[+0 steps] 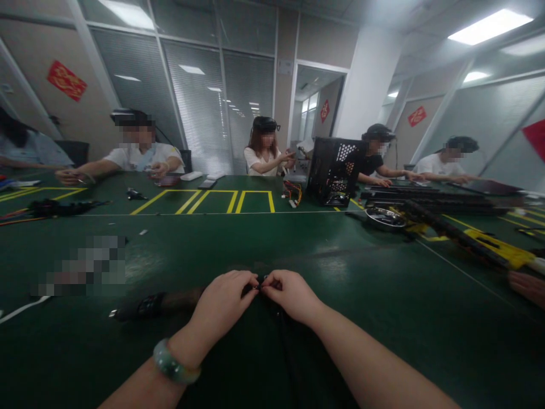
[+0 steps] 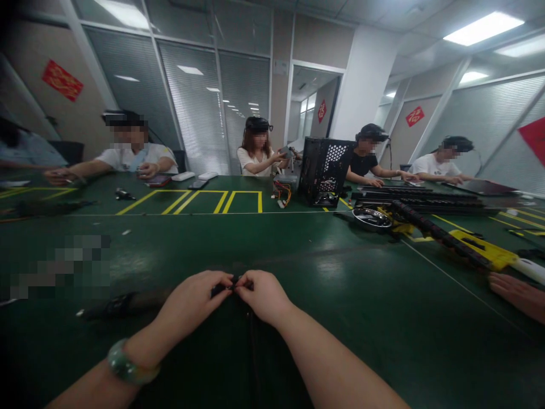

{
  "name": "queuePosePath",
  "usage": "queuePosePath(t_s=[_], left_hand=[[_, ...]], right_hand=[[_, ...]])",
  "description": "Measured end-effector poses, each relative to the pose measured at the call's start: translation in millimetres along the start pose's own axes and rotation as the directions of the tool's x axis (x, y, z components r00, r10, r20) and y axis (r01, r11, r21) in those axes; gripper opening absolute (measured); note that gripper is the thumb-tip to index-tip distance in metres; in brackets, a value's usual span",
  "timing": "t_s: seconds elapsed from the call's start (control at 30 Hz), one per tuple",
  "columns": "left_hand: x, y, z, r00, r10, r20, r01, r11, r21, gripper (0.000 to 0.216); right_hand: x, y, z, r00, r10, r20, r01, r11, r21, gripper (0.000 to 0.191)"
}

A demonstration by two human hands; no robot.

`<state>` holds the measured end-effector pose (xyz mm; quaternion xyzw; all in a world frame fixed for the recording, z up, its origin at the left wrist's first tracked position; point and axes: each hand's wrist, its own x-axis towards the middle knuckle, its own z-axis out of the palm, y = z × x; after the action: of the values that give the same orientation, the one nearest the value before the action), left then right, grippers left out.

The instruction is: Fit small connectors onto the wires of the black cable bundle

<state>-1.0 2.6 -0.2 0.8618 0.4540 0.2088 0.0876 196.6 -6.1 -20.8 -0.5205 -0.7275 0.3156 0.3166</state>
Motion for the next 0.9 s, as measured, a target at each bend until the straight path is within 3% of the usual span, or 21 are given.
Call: queuePosePath(t_s=[0.47,0.9], left_hand=[[-3.2,12.0,-10.1,0.999,-0.038,-0.018,0.038,0.999,-0.003,0.007],[-5.0,11.6,-7.9,0.998,-0.033,-0.05,0.032,0.999,-0.015,0.009]], right_hand=[[-5.2,-20.9,-8.5,1.0,0.024,-0.001,-0.024,0.995,-0.102,0.011],[-3.2,-22.1,-9.8,0.999,0.036,0.038,-0.032,0.995,-0.09,0.012]])
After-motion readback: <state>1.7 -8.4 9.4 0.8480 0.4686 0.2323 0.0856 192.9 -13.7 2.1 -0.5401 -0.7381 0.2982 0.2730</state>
